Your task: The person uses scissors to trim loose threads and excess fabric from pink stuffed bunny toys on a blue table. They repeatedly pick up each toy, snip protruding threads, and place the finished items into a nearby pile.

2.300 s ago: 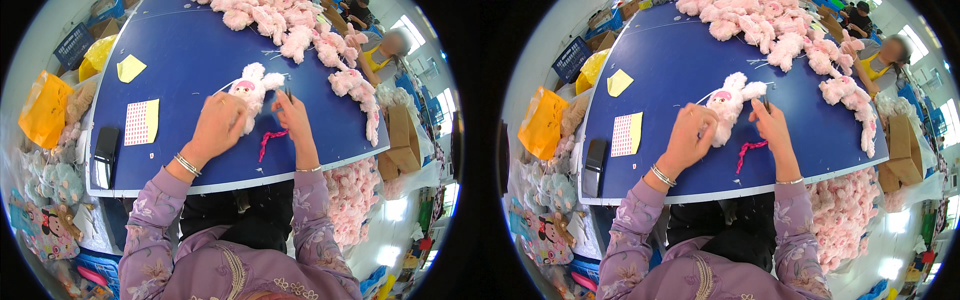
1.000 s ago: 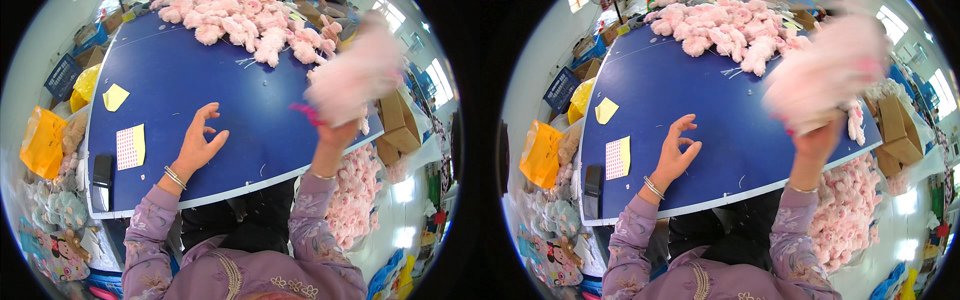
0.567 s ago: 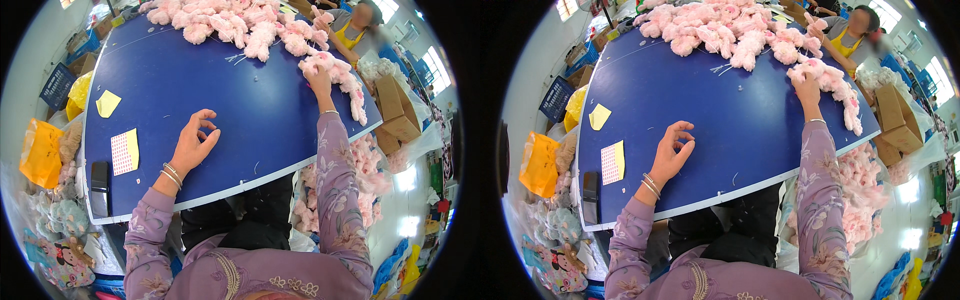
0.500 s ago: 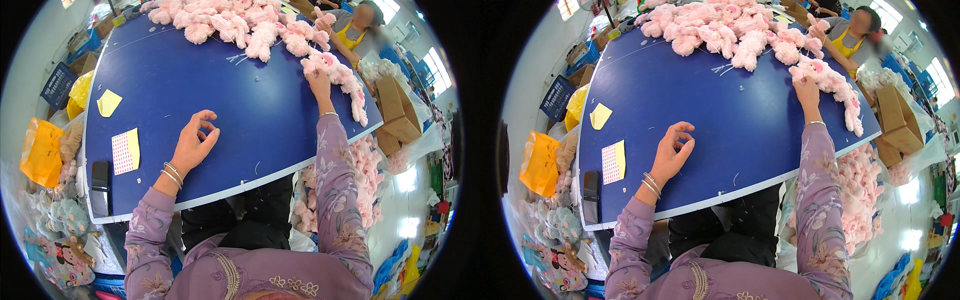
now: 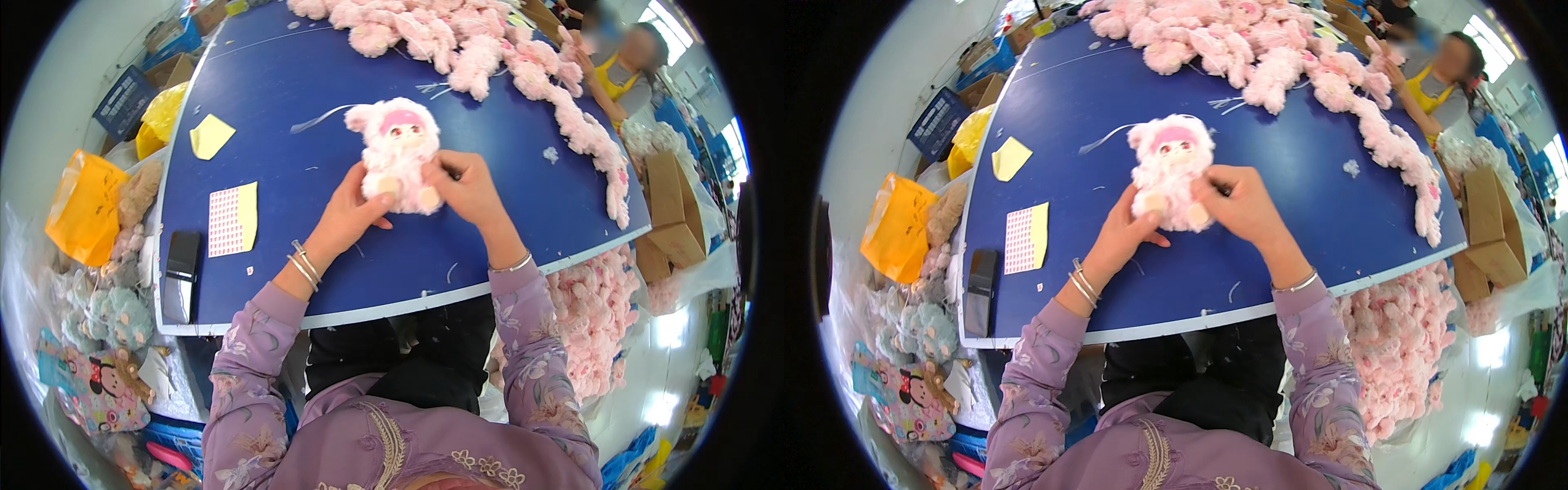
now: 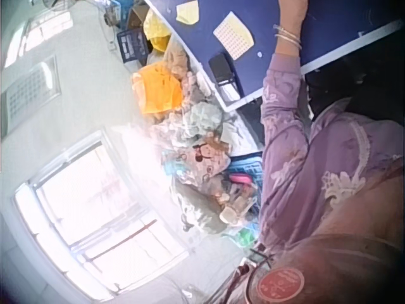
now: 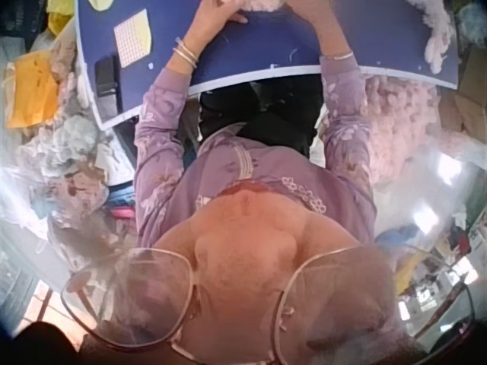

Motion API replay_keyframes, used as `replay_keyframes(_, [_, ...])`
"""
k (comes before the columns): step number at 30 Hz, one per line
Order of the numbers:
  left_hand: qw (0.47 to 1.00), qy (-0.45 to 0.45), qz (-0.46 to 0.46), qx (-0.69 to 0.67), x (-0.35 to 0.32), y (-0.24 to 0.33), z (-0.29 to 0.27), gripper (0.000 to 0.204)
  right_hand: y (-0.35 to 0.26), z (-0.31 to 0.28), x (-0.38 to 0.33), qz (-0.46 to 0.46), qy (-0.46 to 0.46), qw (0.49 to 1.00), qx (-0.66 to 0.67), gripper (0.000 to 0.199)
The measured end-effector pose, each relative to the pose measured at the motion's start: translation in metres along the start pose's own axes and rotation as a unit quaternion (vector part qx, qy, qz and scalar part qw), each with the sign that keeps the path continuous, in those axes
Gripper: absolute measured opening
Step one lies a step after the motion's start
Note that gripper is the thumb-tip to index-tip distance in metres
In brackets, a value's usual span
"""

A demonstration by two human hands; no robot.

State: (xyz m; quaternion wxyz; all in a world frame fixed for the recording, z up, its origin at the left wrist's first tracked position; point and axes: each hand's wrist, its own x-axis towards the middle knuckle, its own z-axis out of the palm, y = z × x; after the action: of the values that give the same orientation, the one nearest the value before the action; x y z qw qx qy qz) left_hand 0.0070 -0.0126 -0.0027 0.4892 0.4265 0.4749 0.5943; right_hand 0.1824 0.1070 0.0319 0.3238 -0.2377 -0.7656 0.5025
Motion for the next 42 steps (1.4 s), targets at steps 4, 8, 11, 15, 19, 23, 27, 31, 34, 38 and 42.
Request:
replay_keyframes(4, [0.998,0.028,-0.031,-0.052,-0.002,0.003,-0.008,0.049,0.001,0.032,0.001,-0.062,-0.003,0.997,-0.048,0.022])
replay_keyframes(8, [0.995,0.061,-0.03,-0.072,0.005,-0.007,-0.019,0.043,0.0,0.033,0.005,0.006,0.079,0.995,0.066,0.024])
replay_keyframes(11, [0.995,0.065,-0.03,-0.07,0.006,-0.004,-0.011,0.046,0.007,0.015,0.01,0.131,0.115,0.969,0.173,0.026])
replay_keyframes(15, [0.999,0.019,0.042,0.026,0.004,-0.015,-0.003,0.049,0.022,0.008,0.014,0.147,0.066,0.956,0.244,0.043])
replay_keyframes(19, [0.998,-0.03,-0.003,0.052,-0.002,-0.007,0.005,0.053,0.021,0.014,0.013,0.132,0.046,0.963,0.231,0.053])
replay_keyframes(23, [0.993,-0.067,-0.085,-0.044,0.003,-0.007,0.005,0.051,0.011,0.017,0.008,0.109,0.03,0.967,0.226,0.05])
replay_keyframes(27, [0.984,-0.133,-0.107,-0.05,0.0,-0.011,0.001,0.042,0.014,0.025,0.009,0.058,0.075,0.972,0.216,0.048])
replay_keyframes(31, [0.983,-0.159,-0.088,0.031,-0.005,-0.007,0.009,0.037,0.01,0.024,0.009,0.072,0.108,0.96,0.249,0.046])
replay_keyframes(34, [0.978,-0.164,-0.054,0.117,-0.004,-0.01,0.014,0.038,0.008,0.022,0.009,0.085,0.108,0.954,0.267,0.044])
replay_keyframes(38, [0.989,-0.131,-0.026,0.056,-0.006,-0.01,0.02,0.039,0.019,0.018,0.009,0.083,0.083,0.97,0.211,0.038])
replay_keyframes(42, [0.997,-0.062,-0.039,-0.014,0.001,-0.012,0.016,0.039,0.02,0.022,0.008,0.069,0.055,0.969,0.232,0.036])
